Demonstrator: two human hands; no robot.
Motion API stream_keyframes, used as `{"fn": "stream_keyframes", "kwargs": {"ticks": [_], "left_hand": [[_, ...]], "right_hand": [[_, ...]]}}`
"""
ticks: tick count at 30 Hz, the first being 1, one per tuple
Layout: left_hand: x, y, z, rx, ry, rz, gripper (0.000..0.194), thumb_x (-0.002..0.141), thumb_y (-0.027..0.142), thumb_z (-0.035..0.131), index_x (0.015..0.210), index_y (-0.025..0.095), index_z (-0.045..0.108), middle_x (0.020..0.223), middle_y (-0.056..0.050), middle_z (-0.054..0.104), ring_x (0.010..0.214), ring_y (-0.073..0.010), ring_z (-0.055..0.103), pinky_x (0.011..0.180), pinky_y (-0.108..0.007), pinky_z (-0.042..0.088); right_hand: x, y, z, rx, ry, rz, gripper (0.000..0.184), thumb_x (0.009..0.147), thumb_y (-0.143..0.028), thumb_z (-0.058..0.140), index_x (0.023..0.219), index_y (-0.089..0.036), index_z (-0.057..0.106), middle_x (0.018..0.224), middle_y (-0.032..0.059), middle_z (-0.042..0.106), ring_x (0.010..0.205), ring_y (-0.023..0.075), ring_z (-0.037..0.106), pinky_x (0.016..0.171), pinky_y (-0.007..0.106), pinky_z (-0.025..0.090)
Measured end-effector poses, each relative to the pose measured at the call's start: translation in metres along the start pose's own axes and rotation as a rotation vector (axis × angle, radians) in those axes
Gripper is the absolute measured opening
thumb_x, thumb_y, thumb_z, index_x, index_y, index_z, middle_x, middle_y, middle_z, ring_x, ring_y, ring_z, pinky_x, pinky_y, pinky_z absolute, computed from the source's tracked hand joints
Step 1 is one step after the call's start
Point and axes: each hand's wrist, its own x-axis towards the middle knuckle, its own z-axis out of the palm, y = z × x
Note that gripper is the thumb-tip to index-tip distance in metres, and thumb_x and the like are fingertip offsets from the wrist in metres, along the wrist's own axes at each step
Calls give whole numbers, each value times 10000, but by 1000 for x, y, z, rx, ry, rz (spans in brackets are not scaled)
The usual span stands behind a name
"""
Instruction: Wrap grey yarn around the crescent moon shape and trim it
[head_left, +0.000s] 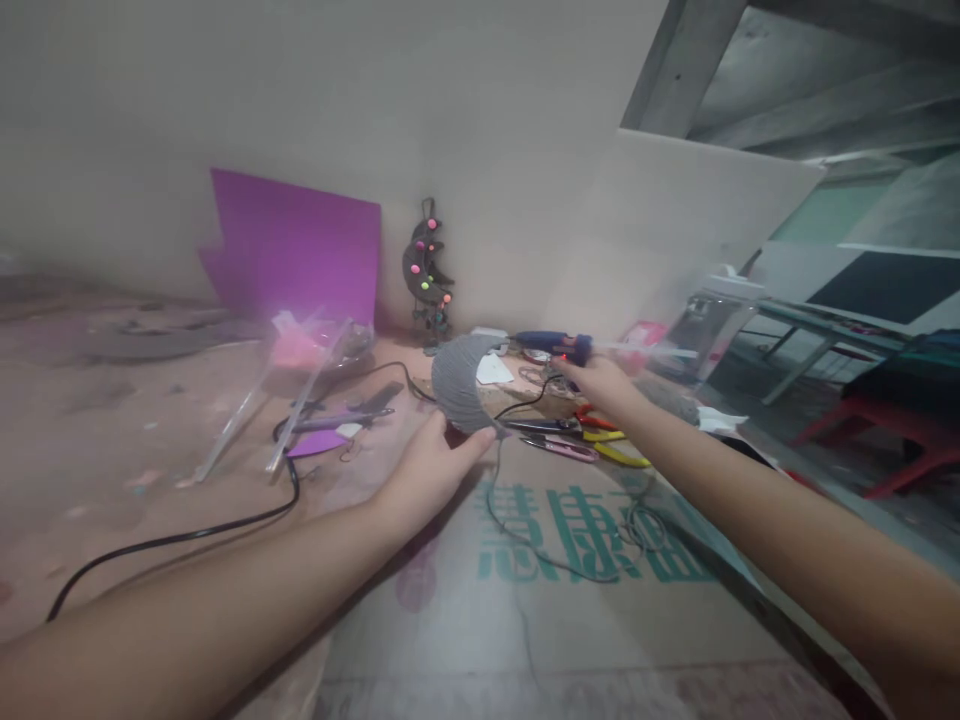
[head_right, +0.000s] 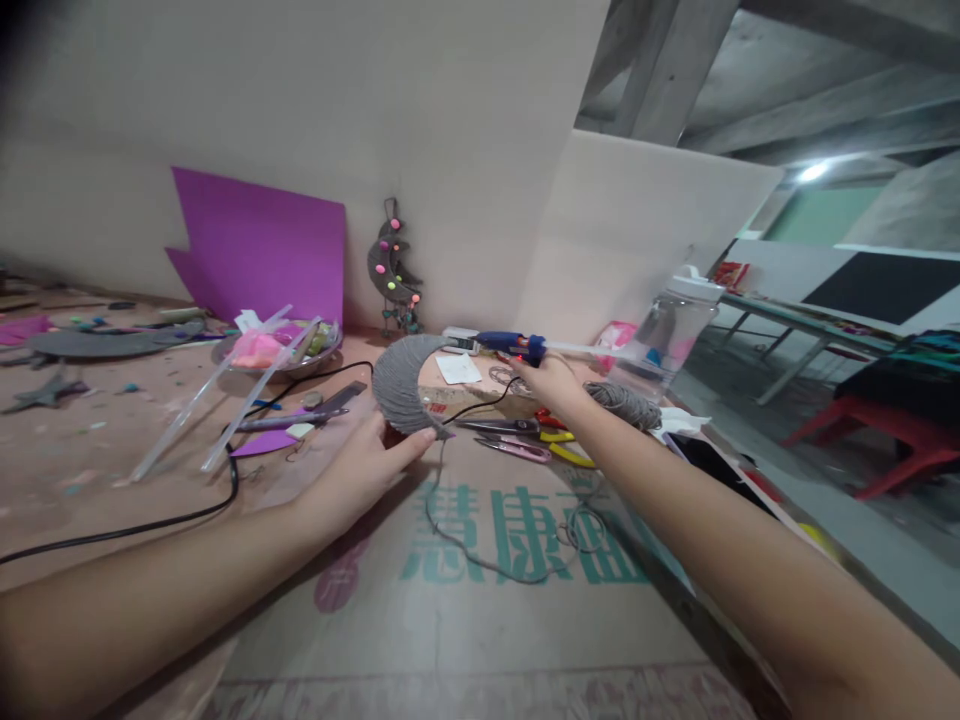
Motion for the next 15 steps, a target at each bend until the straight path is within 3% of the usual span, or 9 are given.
{"fn": "stream_keyframes", "kwargs": {"ticks": [5, 8, 12, 15], "left_hand": [[0, 2, 1, -39, -19, 0, 347, 836, 268, 623, 1151, 122, 619, 1253, -127, 665, 1160, -238, 604, 1039, -382, 420], [2, 1, 1, -69, -18, 58, 354, 845, 229, 610, 1186, 136, 617, 1291, -111, 646, 1196, -225, 585, 1064, -370, 401], [3, -3, 1, -79, -13, 80, 358, 855, 244, 609, 1199, 143, 617, 1298, -103, 641, 1204, -225, 580, 1075, -372, 391], [4, -5, 2, -82, -16, 88, 345, 858, 247, 607, 1178, 123, 625, 1270, -115, 656, 1181, -229, 594, 1067, -376, 401]], "right_hand": [[36, 3, 35, -6, -88, 22, 245, 818, -323, 662, 876, -89, 706, 799, 116, 740, 717, 220, 677, 643, 276, 494], [42, 6, 42, 4, -124, 32, 160, 815, -246, 666, 833, -92, 709, 783, 118, 746, 689, 214, 678, 637, 270, 502], [29, 9, 32, 20, -87, 22, 224, 829, -302, 664, 942, -115, 716, 933, 139, 753, 862, 277, 695, 776, 336, 523], [-1, 10, 21, 62, -18, -24, 328, 893, -389, 561, 1074, -146, 688, 1111, 146, 716, 1053, 316, 649, 909, 424, 495]]}}
